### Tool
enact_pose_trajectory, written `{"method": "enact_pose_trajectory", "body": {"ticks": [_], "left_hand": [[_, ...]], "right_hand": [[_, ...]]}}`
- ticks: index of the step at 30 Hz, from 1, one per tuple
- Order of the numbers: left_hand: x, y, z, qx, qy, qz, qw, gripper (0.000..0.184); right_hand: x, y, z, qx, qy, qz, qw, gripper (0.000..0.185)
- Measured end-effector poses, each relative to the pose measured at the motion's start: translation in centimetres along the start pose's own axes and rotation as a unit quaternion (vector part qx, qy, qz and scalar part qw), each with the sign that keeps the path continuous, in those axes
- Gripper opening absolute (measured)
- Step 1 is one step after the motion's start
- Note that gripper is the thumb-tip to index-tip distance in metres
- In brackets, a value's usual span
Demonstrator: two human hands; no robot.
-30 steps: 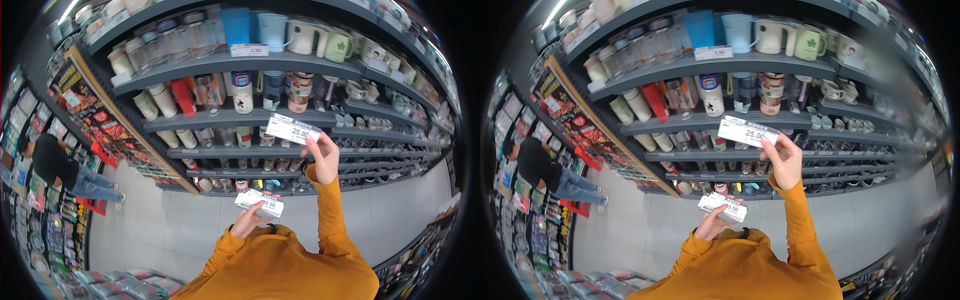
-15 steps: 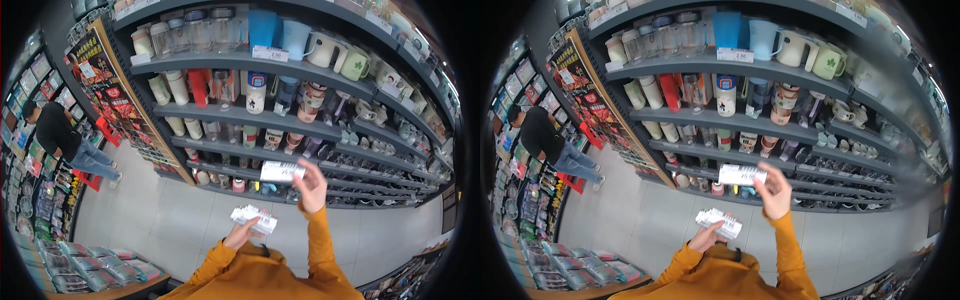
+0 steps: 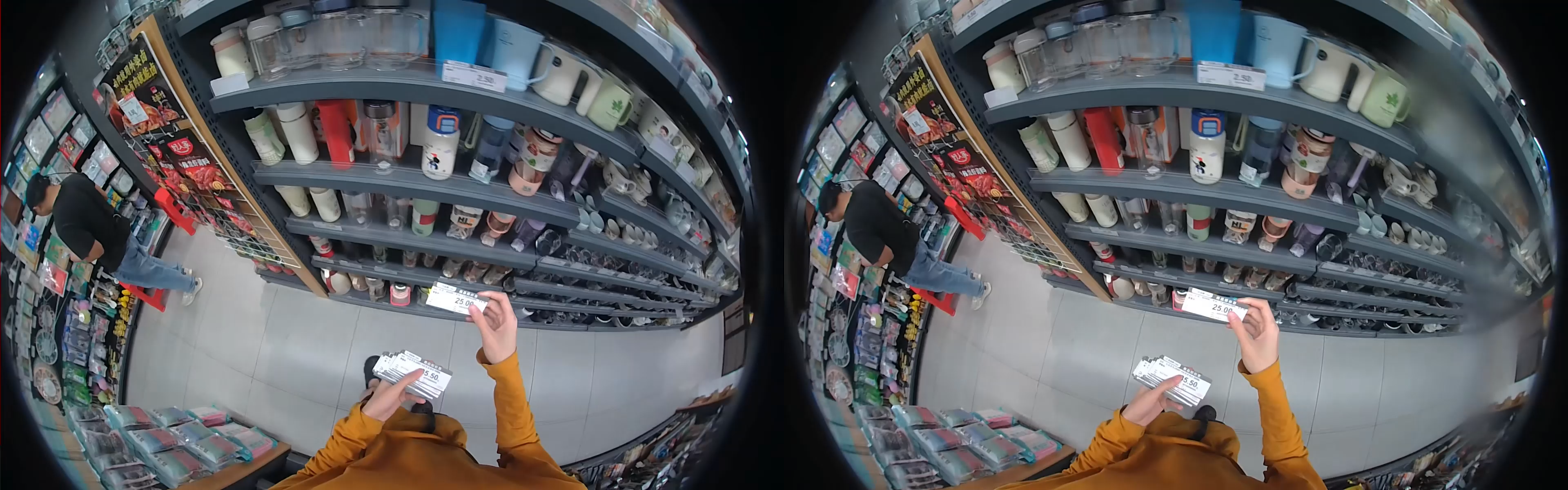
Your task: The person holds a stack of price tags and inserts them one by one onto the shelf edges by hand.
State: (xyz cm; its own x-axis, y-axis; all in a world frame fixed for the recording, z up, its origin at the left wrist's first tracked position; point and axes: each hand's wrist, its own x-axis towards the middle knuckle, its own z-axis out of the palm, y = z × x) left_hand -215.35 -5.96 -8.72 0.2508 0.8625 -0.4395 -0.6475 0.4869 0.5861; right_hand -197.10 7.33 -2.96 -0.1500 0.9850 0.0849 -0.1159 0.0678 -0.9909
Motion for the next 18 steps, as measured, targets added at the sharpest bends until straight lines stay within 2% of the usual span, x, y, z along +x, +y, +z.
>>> {"method": "enact_pose_trajectory", "body": {"ticks": [4,5,7,9,10,11,13,15,17,18], "left_hand": [[0.8,3.3,-3.4,-0.009,-0.004,0.011,1.000,0.030],[1.1,4.3,-4.5,-0.012,-0.002,0.014,1.000,0.028],[1.4,7.0,-6.8,-0.008,-0.003,0.008,1.000,0.027],[1.6,10.4,-9.2,-0.003,-0.007,0.025,1.000,0.027],[1.4,12.4,-9.9,-0.004,0.010,0.013,1.000,0.028],[1.3,14.1,-10.9,0.000,0.016,0.028,0.999,0.028],[1.4,17.1,-13.0,0.010,0.025,0.054,0.998,0.028],[1.3,19.7,-14.7,0.020,0.045,0.053,0.997,0.027],[1.7,21.2,-16.6,0.030,0.050,0.084,0.995,0.027],[1.6,22.2,-16.8,0.027,0.053,0.084,0.995,0.027]], "right_hand": [[4.2,2.7,4.1,-0.016,0.013,-0.018,1.000,0.020],[5.6,3.0,5.7,-0.022,0.008,-0.037,0.999,0.024],[8.8,2.6,9.6,0.003,-0.026,-0.039,0.999,0.031],[12.6,2.5,13.0,-0.030,-0.059,-0.042,0.997,0.035],[14.4,2.5,14.5,-0.055,-0.077,-0.039,0.995,0.029],[16.4,2.9,16.2,-0.082,-0.055,-0.111,0.989,0.020],[19.4,0.8,19.0,-0.144,-0.048,-0.100,0.983,0.017],[22.3,-0.2,21.1,-0.254,-0.014,-0.225,0.941,0.017],[25.0,-0.5,22.4,-0.284,-0.010,-0.303,0.910,0.016],[25.8,-0.7,23.1,-0.306,-0.004,-0.303,0.902,0.012]]}}
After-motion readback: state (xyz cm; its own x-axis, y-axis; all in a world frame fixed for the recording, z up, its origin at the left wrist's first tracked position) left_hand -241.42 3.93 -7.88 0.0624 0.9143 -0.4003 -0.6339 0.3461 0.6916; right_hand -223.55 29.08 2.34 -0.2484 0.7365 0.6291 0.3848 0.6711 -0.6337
